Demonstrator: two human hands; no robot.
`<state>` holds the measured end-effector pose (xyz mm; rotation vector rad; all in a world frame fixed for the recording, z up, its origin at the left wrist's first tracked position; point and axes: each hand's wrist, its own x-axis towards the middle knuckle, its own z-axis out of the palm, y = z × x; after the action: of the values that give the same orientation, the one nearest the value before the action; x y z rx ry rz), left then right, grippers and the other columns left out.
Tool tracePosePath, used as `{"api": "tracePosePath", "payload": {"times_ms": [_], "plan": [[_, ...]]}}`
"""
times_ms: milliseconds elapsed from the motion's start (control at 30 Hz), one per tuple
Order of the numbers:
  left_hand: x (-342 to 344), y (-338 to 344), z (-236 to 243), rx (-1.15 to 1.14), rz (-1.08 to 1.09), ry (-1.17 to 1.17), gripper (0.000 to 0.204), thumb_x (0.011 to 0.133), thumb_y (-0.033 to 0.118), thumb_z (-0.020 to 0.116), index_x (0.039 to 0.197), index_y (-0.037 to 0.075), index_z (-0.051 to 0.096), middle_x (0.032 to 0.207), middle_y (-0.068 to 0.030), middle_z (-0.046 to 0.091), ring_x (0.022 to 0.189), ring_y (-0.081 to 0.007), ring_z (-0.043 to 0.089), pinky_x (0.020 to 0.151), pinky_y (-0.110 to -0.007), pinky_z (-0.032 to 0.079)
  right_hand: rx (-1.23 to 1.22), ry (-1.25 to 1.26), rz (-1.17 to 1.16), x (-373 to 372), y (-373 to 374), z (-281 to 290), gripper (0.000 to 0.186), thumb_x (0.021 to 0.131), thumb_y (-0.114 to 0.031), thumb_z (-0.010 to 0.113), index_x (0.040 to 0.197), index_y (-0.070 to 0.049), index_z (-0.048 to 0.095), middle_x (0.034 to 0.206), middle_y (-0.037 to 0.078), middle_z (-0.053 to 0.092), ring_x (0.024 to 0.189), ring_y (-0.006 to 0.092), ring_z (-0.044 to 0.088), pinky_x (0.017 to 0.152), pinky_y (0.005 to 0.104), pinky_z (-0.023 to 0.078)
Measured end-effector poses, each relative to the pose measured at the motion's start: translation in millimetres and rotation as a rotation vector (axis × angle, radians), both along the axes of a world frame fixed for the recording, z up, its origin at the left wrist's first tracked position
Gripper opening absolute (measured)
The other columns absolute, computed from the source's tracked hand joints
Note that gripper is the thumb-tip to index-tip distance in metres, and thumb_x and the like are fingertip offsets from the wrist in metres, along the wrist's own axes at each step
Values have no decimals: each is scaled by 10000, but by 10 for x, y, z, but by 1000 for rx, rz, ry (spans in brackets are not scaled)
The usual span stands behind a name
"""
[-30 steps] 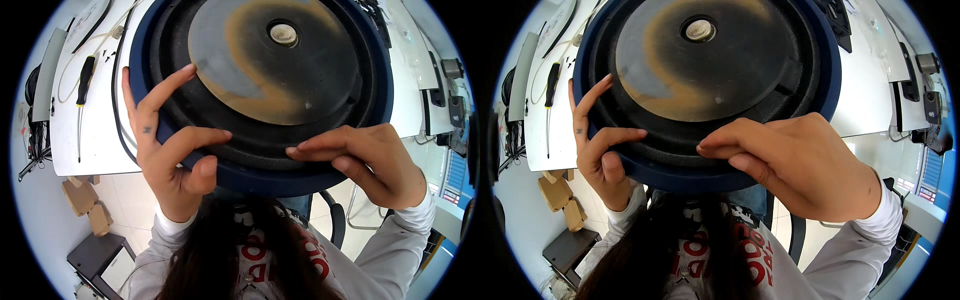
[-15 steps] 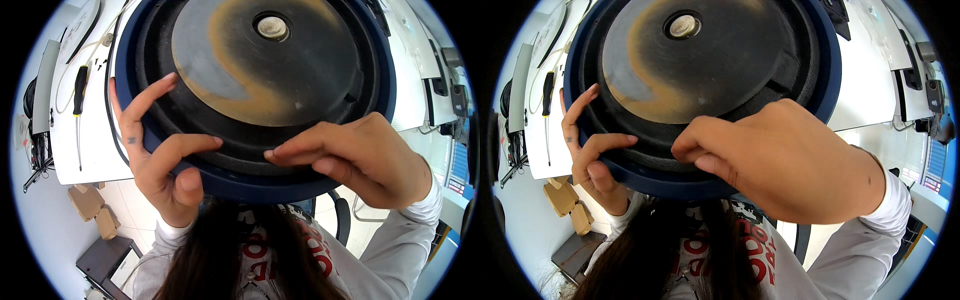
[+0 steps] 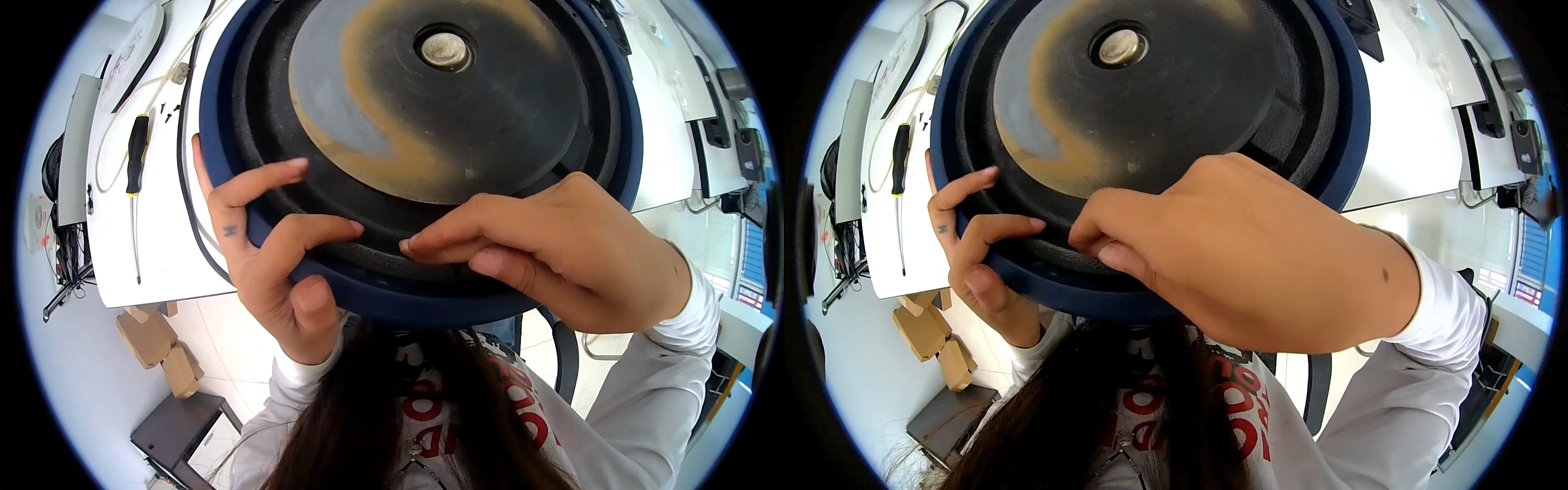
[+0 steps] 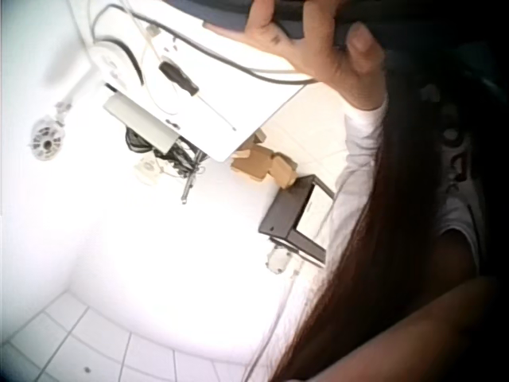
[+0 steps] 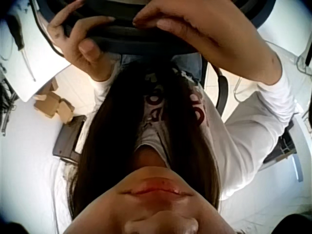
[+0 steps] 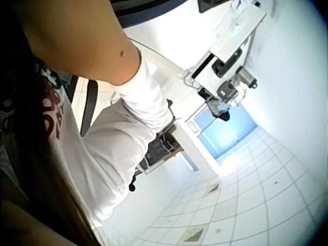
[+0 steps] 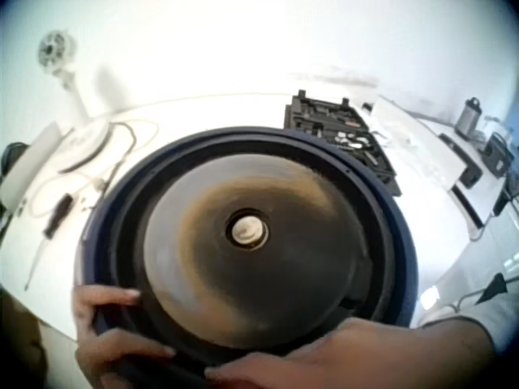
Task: The person holds a large blue speaker, flips it to inspect the back, and uses a screwdriver to tighten screws around the rim. They rotate the speaker to access different screw locations and finish by placing it on the table.
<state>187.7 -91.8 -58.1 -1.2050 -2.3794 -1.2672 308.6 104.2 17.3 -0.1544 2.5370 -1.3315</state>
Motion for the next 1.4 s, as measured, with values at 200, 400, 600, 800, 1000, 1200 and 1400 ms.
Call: {"api": "tracePosePath", "payload": {"times_ms": [200,400,600,800,1000,1200,1400], "plan": [[-39,23,-20,127,-30,-65,692,908,632,329,642,96,678,937,-127,585,1079,-349,517,1106,-648,86,-16,14,-52,130,51,-9,254,962,-96,435,1151,4,571,1052,115,693,939,253,689,771,286,552],[-22,36,-14,127,-29,-61,686,918,607,318,637,93,676,918,-118,575,1050,-344,527,1109,-653,73,-39,-10,-42,106,40,-12,251,959,-90,434,1145,12,568,1045,128,693,955,258,684,781,295,559],[19,46,2,121,-5,-61,683,921,594,303,636,97,676,920,-116,573,1053,-329,527,1113,-658,60,-51,4,-40,105,45,-26,244,957,-84,441,1135,21,569,1039,134,693,962,262,681,797,298,557],[-5,19,6,104,-4,-57,685,924,590,293,631,101,673,918,-116,572,1064,-337,523,1109,-664,67,-48,-5,-61,87,13,-10,241,955,-75,444,1138,24,568,1046,128,692,973,264,676,811,301,552],[-19,70,33,103,-24,21,675,921,590,297,680,91,681,1078,-171,592,1179,-408,461,1118,-626,98,-18,-7,-59,118,44,-27,233,955,-98,476,1162,-55,573,1007,96,695,894,248,686,708,304,549],[17,-260,-35,-137,-461,534,466,852,541,558,1006,106,624,1123,-193,539,1146,-403,508,1000,-600,352,-90,229,-132,292,76,-147,174,905,-161,524,963,-23,613,788,190,660,758,369,638,662,435,504],[-11,-58,120,-18,-513,670,391,866,465,630,1005,104,690,968,-28,686,863,-212,628,815,-345,426,-86,189,-104,265,13,-81,221,930,-174,486,979,-27,643,856,147,689,812,320,654,729,385,511]]}}
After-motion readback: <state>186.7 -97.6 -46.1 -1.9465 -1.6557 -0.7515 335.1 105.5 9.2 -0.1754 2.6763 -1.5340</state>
